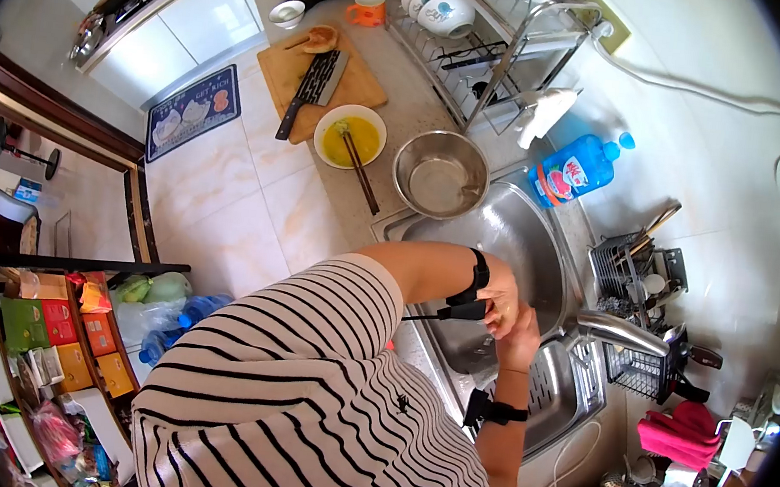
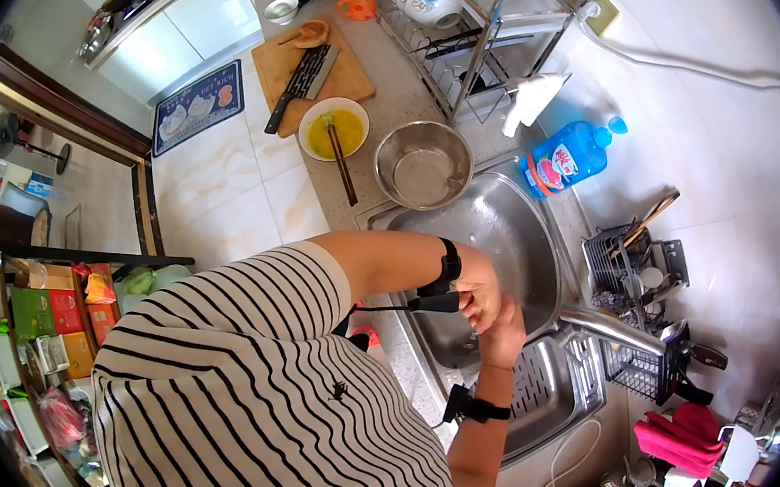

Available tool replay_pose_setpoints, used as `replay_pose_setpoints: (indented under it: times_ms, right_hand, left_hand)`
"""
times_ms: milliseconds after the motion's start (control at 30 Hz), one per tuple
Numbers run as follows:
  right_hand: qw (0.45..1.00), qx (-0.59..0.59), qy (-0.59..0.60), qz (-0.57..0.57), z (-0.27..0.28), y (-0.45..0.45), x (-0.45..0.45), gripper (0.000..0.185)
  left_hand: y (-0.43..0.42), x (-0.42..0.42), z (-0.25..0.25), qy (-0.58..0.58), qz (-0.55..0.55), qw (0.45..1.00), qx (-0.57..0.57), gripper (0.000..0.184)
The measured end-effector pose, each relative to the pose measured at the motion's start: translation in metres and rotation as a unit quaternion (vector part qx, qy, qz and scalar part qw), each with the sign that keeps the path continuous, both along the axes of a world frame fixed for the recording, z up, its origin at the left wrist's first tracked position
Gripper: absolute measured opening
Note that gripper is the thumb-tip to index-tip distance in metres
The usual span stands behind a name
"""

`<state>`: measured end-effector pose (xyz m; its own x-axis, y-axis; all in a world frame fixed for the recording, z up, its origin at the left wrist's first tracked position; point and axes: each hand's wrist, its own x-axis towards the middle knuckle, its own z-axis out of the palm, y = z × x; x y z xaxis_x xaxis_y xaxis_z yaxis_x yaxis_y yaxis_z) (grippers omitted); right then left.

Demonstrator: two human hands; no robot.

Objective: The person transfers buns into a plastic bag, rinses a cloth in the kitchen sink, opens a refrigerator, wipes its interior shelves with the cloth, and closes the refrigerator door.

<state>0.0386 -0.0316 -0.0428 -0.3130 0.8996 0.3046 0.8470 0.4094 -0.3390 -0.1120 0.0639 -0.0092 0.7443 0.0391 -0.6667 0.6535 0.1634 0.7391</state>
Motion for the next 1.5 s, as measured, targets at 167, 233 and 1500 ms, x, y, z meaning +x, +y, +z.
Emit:
replay_pose_setpoints:
  times_ms: [167,233,1500]
  right_hand:
    - [0.988,-0.105,-0.062,-0.093,-0.037,0.006,-0.003,0.047]
    - [0.986,-0.121,-0.026,-0.111,-0.049,0.003,-0.003,0.044]
    - [0.545,-0.113,0.797,-0.236,0.027,-0.073,0.024,0.01]
  left_hand:
    - [-0.021,0.011,-0.05,-0.086,0.002,0.891,0.445,0.007]
    - [-0.029,0.015,-0.066,-0.105,0.023,0.81,0.577,0.008]
    - [-0.033,-0.033,-0.038,-0.353,0.412,0.822,0.175,0.021]
